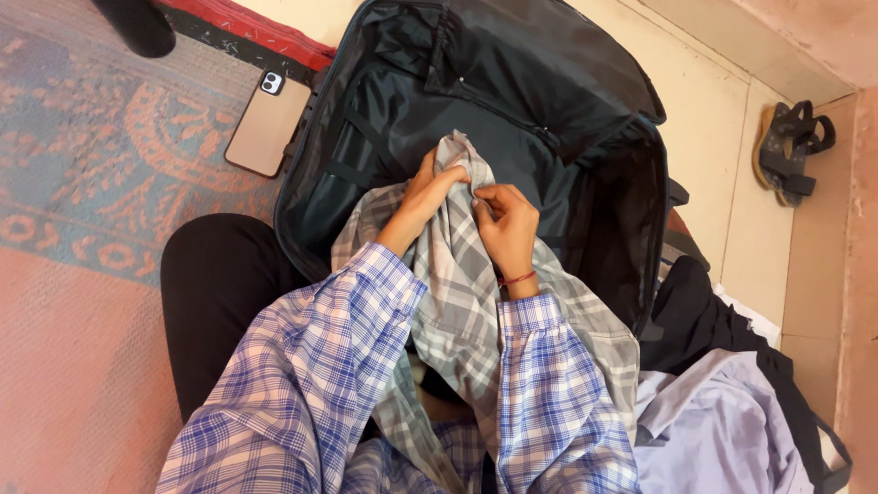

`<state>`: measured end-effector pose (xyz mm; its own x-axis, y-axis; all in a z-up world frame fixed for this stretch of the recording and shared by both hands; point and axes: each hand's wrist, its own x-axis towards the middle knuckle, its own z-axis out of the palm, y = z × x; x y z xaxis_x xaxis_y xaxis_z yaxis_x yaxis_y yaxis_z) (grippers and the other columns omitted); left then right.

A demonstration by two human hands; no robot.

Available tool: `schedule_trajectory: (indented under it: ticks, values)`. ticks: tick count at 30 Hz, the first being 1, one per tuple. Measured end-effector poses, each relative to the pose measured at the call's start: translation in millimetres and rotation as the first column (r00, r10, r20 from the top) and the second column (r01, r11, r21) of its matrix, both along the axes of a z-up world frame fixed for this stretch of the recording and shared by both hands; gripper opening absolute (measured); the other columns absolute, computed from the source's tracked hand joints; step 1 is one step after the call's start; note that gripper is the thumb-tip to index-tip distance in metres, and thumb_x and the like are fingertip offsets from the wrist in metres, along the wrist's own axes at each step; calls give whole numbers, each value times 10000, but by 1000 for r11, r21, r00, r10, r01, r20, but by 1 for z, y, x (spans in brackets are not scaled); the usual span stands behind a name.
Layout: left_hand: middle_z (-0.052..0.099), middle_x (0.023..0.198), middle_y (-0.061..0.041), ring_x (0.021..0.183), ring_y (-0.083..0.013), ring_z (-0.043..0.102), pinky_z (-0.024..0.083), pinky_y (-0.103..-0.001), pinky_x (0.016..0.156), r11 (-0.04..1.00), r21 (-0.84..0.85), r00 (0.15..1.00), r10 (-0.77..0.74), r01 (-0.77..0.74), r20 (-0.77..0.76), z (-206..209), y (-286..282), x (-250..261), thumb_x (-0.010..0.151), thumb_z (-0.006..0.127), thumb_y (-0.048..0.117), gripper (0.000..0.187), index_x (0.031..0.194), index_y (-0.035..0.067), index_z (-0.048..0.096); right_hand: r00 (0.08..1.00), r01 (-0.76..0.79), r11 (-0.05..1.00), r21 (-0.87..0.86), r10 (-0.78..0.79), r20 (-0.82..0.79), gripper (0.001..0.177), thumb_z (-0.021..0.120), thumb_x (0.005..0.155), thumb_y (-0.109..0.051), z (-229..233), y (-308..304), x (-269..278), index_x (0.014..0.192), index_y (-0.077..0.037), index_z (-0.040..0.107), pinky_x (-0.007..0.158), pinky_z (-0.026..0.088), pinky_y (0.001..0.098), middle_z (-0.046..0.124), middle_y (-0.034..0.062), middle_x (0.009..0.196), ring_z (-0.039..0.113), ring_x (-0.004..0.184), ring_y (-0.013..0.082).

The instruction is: The person unzips a suitcase, opens it, and places a plaid shirt inside, buttoning and folding it within the suitcase.

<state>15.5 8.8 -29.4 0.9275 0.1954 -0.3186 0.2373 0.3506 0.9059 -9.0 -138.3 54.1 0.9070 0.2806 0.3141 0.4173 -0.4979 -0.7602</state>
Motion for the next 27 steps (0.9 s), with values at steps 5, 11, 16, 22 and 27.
schedule_trajectory:
  ticks: [5, 11, 16, 22, 27]
  values:
    - [653, 1361, -143, 1266, -241, 633, 488, -327, 1050, 999, 34, 999, 24, -26, 40, -8, -6, 6, 687, 897, 326, 918, 1455, 49, 477, 982, -26, 990, -139, 51, 180, 117, 693, 880, 66, 5, 5, -6, 973, -1, 714, 775, 582, 327, 731, 126, 1026, 740, 886, 283]
    - [594, 1429, -170, 1309, -267, 596, 475, -345, 1060, 983, 176, 995, 25, -41, 92, -31, -11, 12, 715, 896, 269, 1083, 1562, 57, 256, 972, 29, 988, -152, 8, 236, 121, 657, 897, 61, 11, 11, -10, 973, -21, 703, 762, 580, 348, 734, 130, 1048, 737, 897, 311]
    - [623, 1400, -235, 1280, -367, 629, 488, -393, 1050, 911, 404, 986, 20, -86, 164, -32, -11, 6, 776, 866, 300, 1120, 1613, 123, 143, 981, 130, 979, -158, -104, 161, 209, 681, 894, -11, 11, 12, -9, 1102, -20, 690, 743, 573, 376, 742, 127, 990, 738, 896, 319]
    - [665, 1289, -277, 1123, -444, 688, 535, -450, 951, 854, 515, 988, -11, -71, 155, -2, -6, -6, 790, 839, 298, 1156, 1615, 174, 38, 985, 123, 949, -291, -79, 156, 173, 711, 881, -74, 3, 5, -3, 1051, -60, 740, 718, 558, 413, 750, 145, 938, 726, 833, 345]
    - [737, 1113, -278, 981, -464, 727, 565, -473, 872, 820, 568, 983, -45, -67, 180, 13, -5, -12, 832, 810, 292, 1084, 1625, 213, 76, 990, 119, 957, -263, -94, 107, 144, 693, 895, -83, 3, 5, -4, 1035, -59, 713, 673, 547, 424, 726, 158, 850, 718, 786, 351]
